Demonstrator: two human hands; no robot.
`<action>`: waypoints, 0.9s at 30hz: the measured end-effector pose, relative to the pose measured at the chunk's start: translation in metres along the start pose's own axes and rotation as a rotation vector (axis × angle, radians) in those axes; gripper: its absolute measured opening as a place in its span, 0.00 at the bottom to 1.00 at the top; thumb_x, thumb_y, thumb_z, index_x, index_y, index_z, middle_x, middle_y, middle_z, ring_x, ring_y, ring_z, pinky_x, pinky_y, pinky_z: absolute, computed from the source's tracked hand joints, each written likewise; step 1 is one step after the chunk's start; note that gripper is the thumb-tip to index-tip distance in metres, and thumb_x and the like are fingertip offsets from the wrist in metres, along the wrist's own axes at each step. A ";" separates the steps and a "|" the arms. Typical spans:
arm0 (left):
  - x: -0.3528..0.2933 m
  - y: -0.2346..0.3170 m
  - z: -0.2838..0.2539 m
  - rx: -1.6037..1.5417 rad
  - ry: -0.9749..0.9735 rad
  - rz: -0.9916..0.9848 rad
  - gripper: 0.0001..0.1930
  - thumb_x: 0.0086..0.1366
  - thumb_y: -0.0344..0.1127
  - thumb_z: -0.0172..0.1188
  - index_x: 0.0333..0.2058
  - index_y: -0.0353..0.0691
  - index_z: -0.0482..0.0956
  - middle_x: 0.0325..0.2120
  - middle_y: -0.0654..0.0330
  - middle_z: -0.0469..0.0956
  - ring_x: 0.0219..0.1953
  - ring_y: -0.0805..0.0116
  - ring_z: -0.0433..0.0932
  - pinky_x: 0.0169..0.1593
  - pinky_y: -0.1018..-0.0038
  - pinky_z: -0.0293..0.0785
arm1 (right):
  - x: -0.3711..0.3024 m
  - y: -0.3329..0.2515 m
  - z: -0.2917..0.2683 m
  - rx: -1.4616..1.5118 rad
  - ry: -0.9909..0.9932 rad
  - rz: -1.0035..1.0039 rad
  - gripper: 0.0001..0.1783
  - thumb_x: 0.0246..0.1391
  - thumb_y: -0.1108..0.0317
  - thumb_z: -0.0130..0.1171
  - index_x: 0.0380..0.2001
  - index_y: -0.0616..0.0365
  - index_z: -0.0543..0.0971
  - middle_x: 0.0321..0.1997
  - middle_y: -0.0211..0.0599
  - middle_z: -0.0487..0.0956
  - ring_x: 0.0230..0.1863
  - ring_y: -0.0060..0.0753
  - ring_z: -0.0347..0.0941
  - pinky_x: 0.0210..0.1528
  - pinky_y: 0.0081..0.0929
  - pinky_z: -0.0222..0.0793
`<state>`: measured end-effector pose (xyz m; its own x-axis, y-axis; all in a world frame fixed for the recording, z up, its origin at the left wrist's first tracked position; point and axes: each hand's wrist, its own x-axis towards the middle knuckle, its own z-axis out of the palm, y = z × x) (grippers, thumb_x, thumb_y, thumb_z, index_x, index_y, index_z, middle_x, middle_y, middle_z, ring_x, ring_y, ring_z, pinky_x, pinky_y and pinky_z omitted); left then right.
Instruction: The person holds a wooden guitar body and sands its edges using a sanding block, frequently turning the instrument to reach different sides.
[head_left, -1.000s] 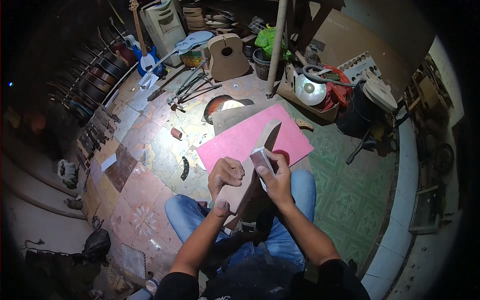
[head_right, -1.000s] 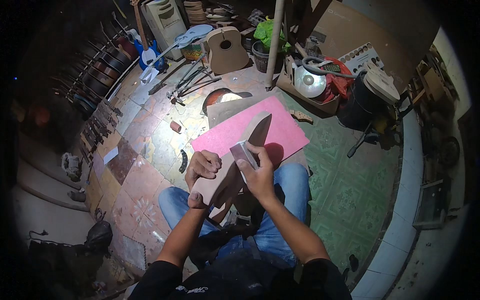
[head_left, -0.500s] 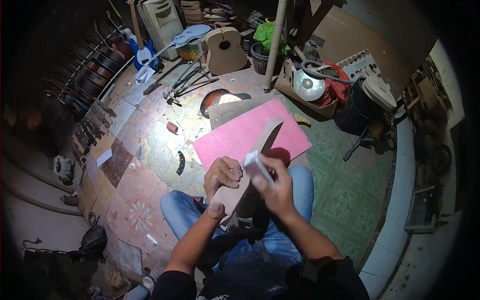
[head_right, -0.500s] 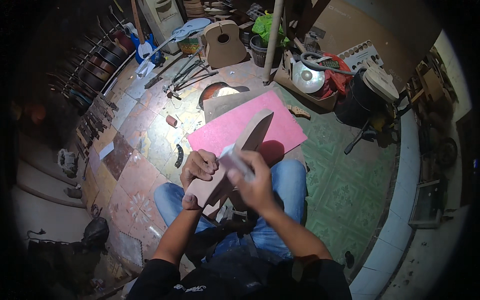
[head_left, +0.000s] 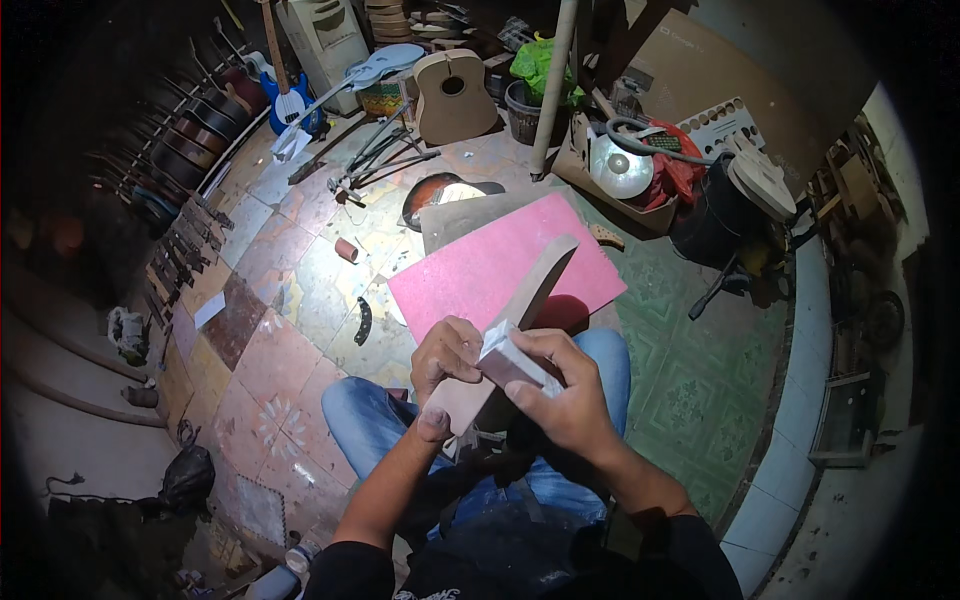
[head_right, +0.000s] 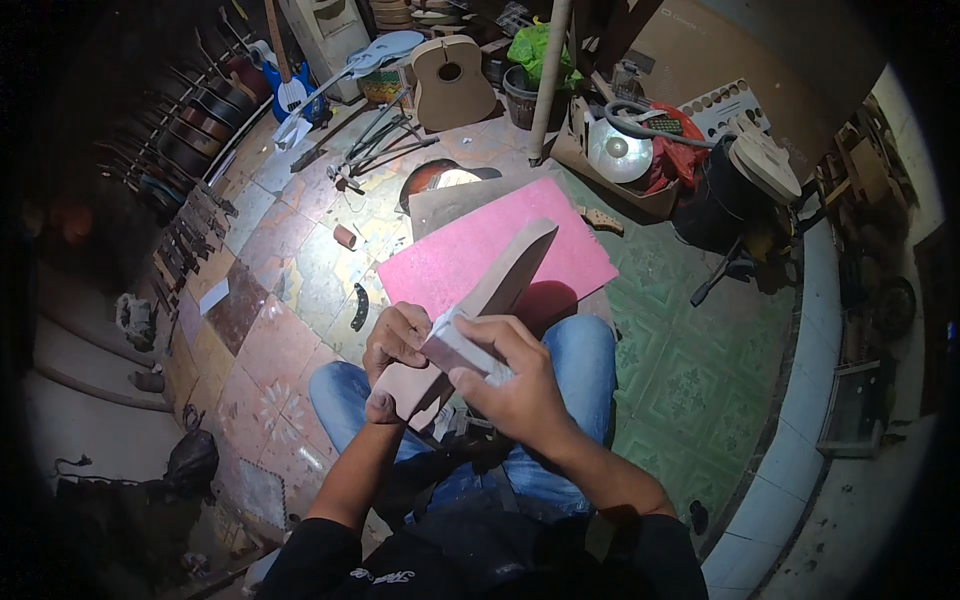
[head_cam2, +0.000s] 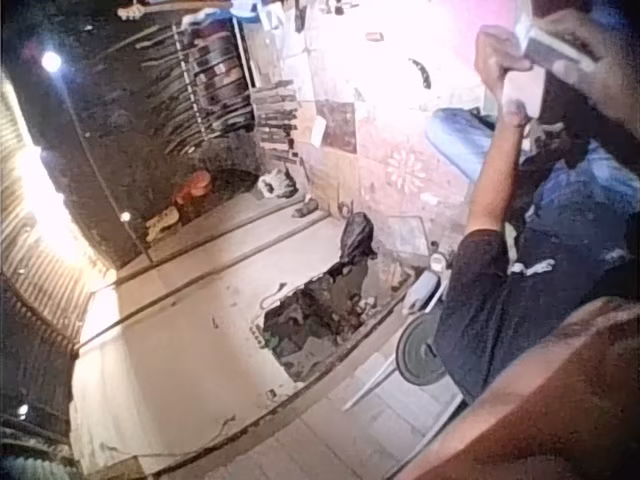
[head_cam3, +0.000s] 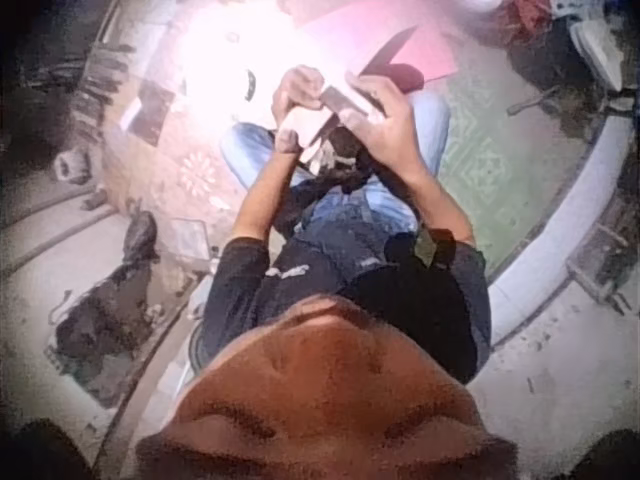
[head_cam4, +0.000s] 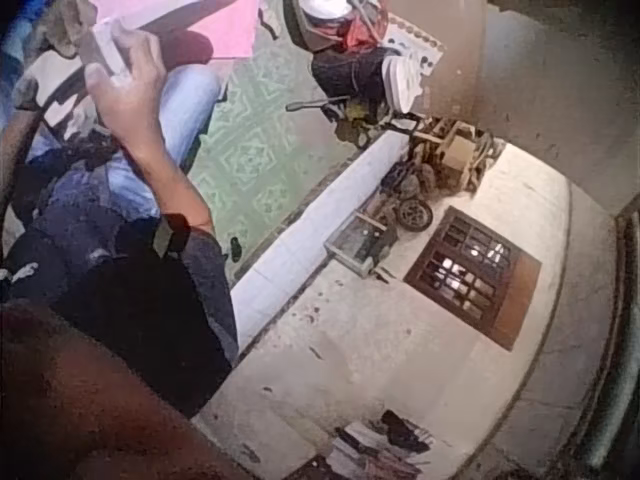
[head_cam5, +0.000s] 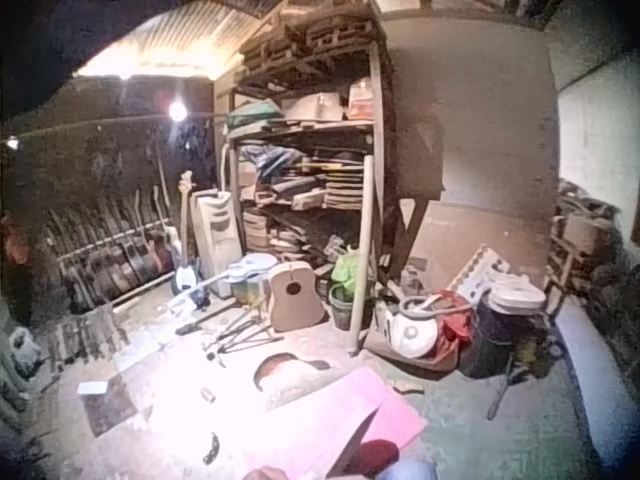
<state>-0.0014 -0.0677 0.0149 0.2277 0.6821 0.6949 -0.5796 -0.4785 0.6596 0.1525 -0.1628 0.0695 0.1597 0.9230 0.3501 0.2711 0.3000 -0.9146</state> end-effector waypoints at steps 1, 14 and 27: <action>0.001 0.003 0.002 -0.009 0.006 -0.009 0.25 0.65 0.58 0.47 0.27 0.39 0.75 0.32 0.56 0.72 0.39 0.61 0.70 0.44 0.65 0.68 | 0.001 0.008 -0.004 -0.039 0.003 0.086 0.26 0.56 0.59 0.68 0.52 0.67 0.78 0.47 0.50 0.80 0.51 0.39 0.79 0.55 0.33 0.72; 0.005 -0.007 -0.005 0.024 0.049 -0.034 0.30 0.60 0.67 0.53 0.31 0.40 0.70 0.34 0.55 0.66 0.41 0.61 0.68 0.48 0.62 0.70 | 0.030 0.019 -0.011 0.013 0.022 0.313 0.26 0.55 0.62 0.68 0.53 0.66 0.79 0.46 0.46 0.81 0.51 0.34 0.78 0.55 0.33 0.72; 0.004 -0.005 -0.007 -0.070 0.095 -0.027 0.26 0.57 0.63 0.53 0.30 0.41 0.71 0.34 0.55 0.69 0.40 0.62 0.71 0.49 0.63 0.71 | 0.010 0.004 -0.003 -0.043 -0.051 0.133 0.26 0.52 0.64 0.70 0.53 0.65 0.79 0.45 0.49 0.80 0.52 0.38 0.78 0.55 0.34 0.73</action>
<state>-0.0028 -0.0589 0.0121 0.1711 0.7452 0.6445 -0.6282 -0.4214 0.6540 0.1579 -0.1530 0.0699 0.1492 0.9653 0.2144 0.2917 0.1642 -0.9423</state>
